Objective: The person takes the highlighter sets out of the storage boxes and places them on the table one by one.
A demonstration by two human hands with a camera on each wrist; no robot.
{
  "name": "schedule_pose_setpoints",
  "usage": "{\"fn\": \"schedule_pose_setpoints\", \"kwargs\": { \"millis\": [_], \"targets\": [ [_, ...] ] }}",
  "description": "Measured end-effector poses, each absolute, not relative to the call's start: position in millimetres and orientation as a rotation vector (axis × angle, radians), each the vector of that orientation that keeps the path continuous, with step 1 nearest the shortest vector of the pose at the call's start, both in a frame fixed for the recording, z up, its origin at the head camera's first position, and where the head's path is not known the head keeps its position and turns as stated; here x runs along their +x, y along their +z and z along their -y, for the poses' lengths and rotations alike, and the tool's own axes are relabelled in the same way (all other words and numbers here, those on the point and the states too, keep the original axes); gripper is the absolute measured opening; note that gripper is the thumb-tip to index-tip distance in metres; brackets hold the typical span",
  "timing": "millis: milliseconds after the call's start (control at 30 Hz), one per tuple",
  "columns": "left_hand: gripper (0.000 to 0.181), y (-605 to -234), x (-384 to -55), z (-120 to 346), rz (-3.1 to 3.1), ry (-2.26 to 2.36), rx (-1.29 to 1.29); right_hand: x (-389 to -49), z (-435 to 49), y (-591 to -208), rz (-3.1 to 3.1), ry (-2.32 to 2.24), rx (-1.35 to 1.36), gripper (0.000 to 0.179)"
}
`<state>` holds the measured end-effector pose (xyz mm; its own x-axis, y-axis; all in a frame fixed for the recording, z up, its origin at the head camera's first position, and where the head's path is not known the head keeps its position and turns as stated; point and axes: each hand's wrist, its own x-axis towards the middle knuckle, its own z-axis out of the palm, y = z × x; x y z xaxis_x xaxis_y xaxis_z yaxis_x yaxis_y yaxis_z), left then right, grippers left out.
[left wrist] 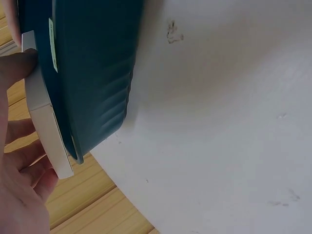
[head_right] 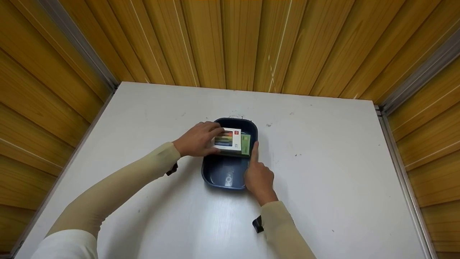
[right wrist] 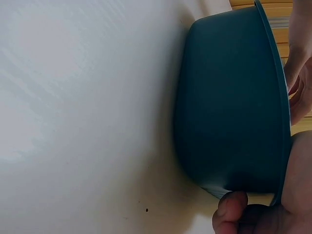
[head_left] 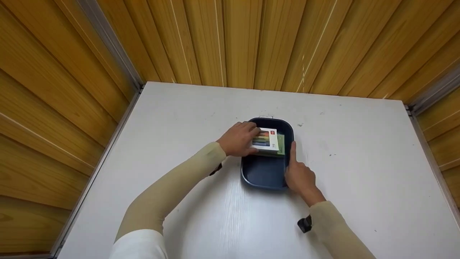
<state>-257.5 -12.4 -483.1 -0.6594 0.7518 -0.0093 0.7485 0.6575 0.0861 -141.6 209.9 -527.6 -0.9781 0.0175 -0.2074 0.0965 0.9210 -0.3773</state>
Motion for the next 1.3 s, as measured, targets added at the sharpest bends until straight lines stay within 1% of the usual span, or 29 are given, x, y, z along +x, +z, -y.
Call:
{"fn": "schedule_pose_setpoints", "kwargs": {
  "millis": [567, 1033, 1300],
  "targets": [
    [0.069, -483.1, -258.7, 26.8, -2.807, 0.185, 1.236, -142.7, -209.3, -528.5, -2.881, -0.561, 0.105, 0.079],
    [0.065, -487.1, -258.4, 36.6, -2.826, 0.245, 1.189, -142.4, -209.3, -528.6, -2.881, -0.559, 0.104, 0.078],
    [0.067, -489.9, -257.0, 40.7, -2.826, 0.271, 1.168, -142.5, -209.6, -529.1, -2.878, -0.578, 0.102, 0.078]
  ]
}}
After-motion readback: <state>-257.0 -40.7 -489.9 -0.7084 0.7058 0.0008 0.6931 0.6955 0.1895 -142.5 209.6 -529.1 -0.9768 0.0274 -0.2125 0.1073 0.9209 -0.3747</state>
